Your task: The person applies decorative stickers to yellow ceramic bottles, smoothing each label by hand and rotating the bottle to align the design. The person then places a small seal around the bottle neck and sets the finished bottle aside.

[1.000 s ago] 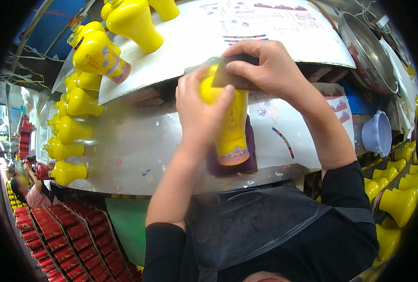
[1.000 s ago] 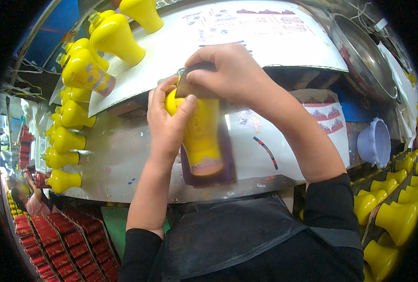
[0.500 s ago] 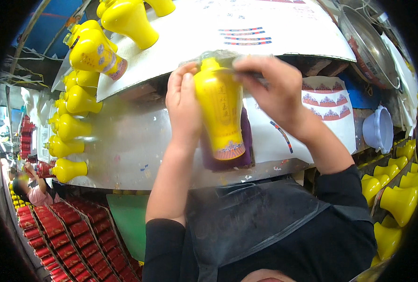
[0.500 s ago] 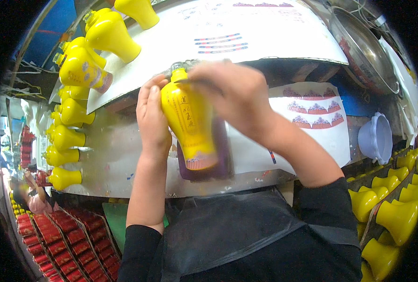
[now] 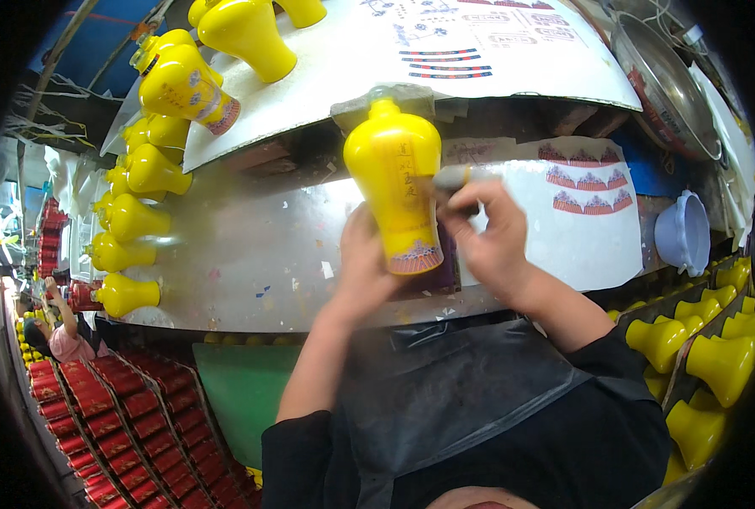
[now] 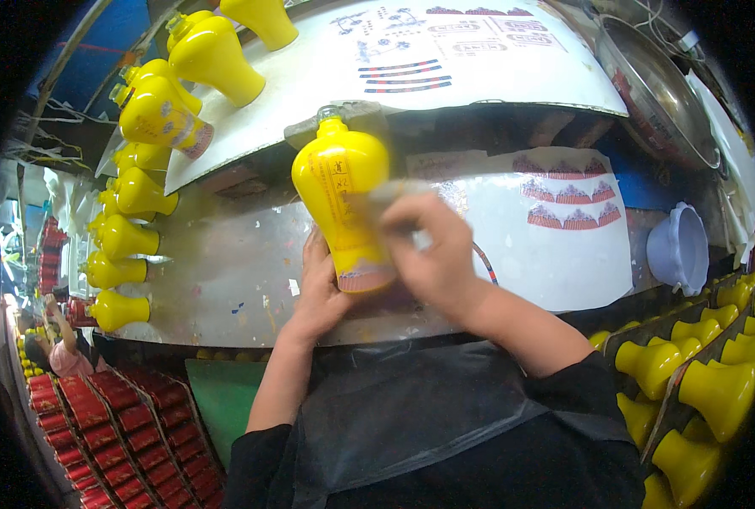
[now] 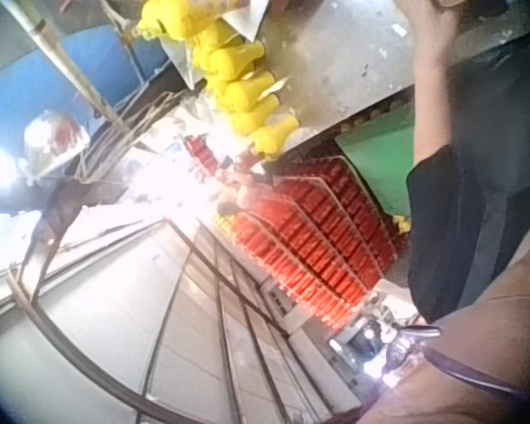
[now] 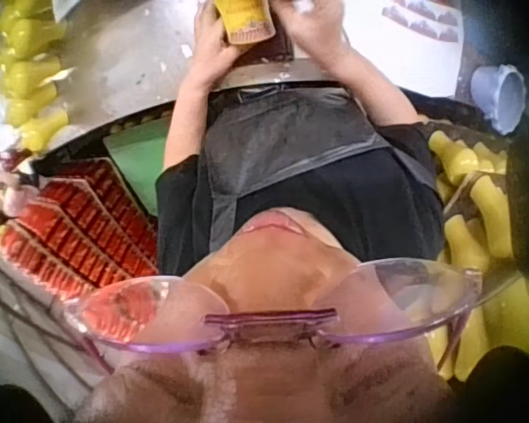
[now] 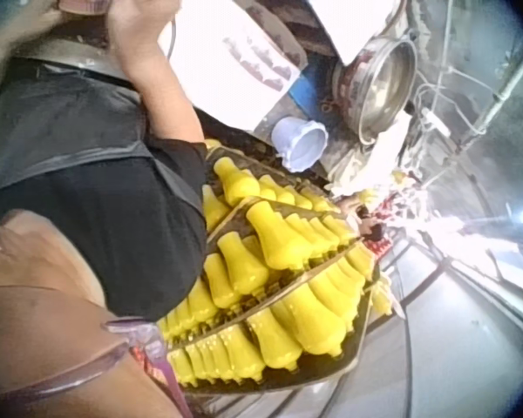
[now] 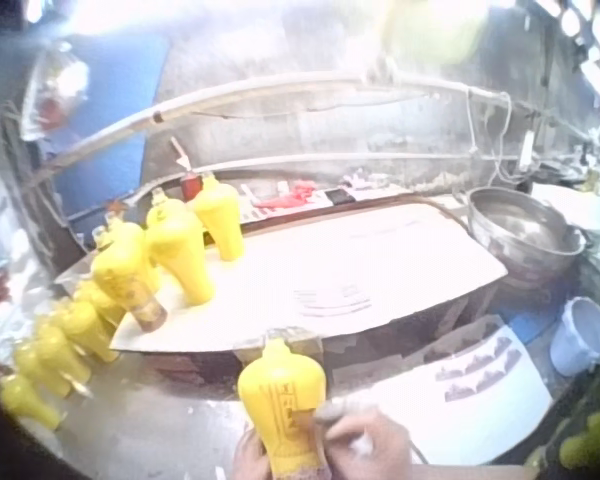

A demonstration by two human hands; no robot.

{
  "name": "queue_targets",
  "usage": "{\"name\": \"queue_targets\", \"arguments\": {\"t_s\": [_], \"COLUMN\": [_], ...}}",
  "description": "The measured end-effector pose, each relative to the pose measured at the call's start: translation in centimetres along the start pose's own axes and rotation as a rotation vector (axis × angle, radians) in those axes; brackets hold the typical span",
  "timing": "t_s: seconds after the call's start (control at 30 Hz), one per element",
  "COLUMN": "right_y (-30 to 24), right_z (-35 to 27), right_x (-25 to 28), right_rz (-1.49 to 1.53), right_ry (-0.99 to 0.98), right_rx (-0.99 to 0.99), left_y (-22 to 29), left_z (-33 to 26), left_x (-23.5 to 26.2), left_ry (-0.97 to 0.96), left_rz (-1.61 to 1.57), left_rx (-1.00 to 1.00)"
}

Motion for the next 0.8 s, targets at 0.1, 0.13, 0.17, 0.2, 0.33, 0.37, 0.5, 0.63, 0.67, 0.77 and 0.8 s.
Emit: {"name": "queue_targets", "arguments": {"t_s": [0.1, 0.13, 0.17, 0.2, 0.33, 0.37, 0.5, 0.63, 0.67, 0.77, 0.8], "right_y": [-4.3, -4.5, -5.2, -3.6, -4.2, -4.9, -4.0, -5.1, -5.6, -3.3, -2.1], "right_z": [-1.4, -1.4, -1.5, -0.7, -0.6, -1.3, -1.5, -2.1, -2.5, -0.9, -0.4], "right_x": [-1.3, -1.1, -0.8, 0.0, 0.1, -0.7, -0.3, -0.6, -1.0, 0.0, 0.4], "right_rz": [-0.115, -0.088, -0.02, 0.005, -0.189, -0.17, -0.139, -0.173, -0.138, -0.009, 0.034], "right_ry": [-0.143, -0.161, -0.16, -0.081, -0.039, -0.121, -0.073, -0.138, -0.2, -0.19, -0.174], "right_rx": [0.374, 0.358, 0.406, 0.193, 0.356, 0.449, 0.354, 0.485, 0.549, 0.217, 0.076], "left_y": [0.4, 0.3, 0.5, 0.3, -0.1, -0.3, -1.4, -1.8, -1.6, -1.1, -0.7], "left_z": [0.3, 0.1, -0.1, -0.5, -2.2, -2.4, -2.3, -1.9, -1.9, -2.5, -2.7], "left_x": [1.0, 1.1, 1.5, 1.8, 2.7, 2.5, 0.7, 0.4, 0.5, 1.8, 2.3], "left_ry": [0.123, 0.132, 0.152, 0.177, 0.265, 0.276, 0.219, 0.17, 0.168, 0.243, 0.265], "left_rz": [-0.07, -0.054, 0.017, 0.048, 0.152, 0.128, 0.035, 0.018, -0.019, 0.071, 0.098], "left_rx": [0.028, 0.041, -0.001, 0.028, 0.101, 0.127, 0.168, 0.084, 0.071, 0.127, 0.142]}}
Point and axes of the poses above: each hand's wrist, its own z-axis towards the middle knuckle, its own x-axis out of the back of the hand, y = z × x, the point moved 9 cm from there along z, towards the middle knuckle, and after that the axes turned 10 degrees about y, right-handed, at the moved point
